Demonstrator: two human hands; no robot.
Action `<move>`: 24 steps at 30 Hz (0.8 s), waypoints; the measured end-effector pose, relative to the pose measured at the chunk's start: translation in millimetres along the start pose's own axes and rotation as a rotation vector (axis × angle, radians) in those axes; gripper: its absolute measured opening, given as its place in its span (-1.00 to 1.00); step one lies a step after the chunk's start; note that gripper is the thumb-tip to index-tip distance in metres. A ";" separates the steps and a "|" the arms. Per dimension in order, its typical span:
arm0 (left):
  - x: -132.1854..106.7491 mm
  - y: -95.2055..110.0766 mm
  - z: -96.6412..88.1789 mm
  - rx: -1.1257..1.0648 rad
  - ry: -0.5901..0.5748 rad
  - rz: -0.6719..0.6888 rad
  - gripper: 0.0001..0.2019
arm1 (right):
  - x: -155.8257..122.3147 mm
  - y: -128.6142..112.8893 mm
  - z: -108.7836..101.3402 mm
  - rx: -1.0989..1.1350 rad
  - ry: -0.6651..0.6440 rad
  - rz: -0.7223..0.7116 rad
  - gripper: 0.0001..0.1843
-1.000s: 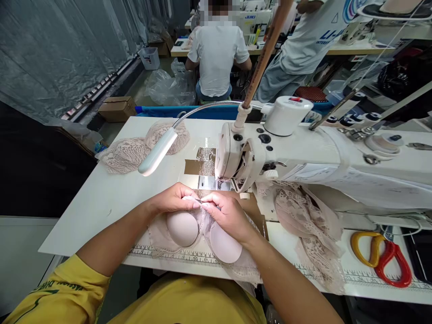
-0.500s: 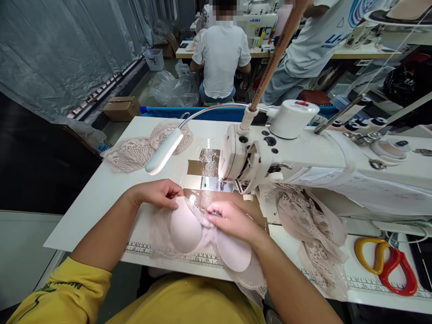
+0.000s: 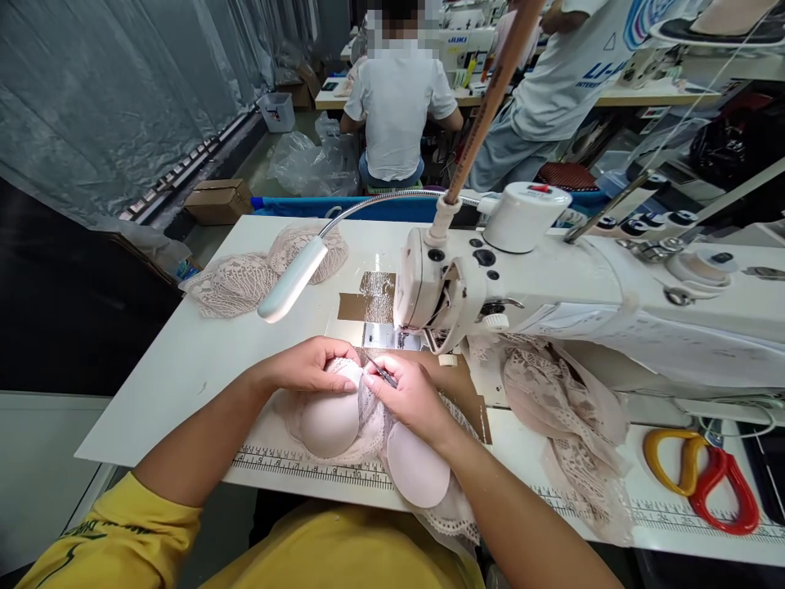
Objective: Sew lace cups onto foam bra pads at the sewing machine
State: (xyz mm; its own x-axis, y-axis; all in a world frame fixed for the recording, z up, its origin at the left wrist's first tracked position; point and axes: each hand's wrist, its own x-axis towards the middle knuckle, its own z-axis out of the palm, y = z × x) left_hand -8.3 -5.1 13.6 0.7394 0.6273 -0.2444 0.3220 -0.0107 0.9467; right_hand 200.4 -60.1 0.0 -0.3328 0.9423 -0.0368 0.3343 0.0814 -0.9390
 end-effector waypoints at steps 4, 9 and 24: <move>2.8 -1.0 7.1 -0.118 -0.015 -0.039 -0.76 | -0.8 6.3 -2.0 0.042 0.038 -0.017 -0.80; 3.2 0.1 8.9 -0.206 0.052 -0.086 -0.74 | -1.3 19.7 -7.9 0.154 0.023 0.017 -0.59; 7.1 -2.6 15.4 -0.356 0.041 -0.095 -0.66 | -2.4 5.1 -5.0 0.079 0.001 -0.021 -0.77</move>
State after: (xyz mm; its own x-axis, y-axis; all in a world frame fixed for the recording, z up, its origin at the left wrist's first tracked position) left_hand 5.2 -12.7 6.2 0.6894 0.6433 -0.3330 0.1566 0.3165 0.9356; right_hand 207.4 -60.3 -3.0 -0.3382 0.9409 -0.0164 0.2566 0.0754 -0.9636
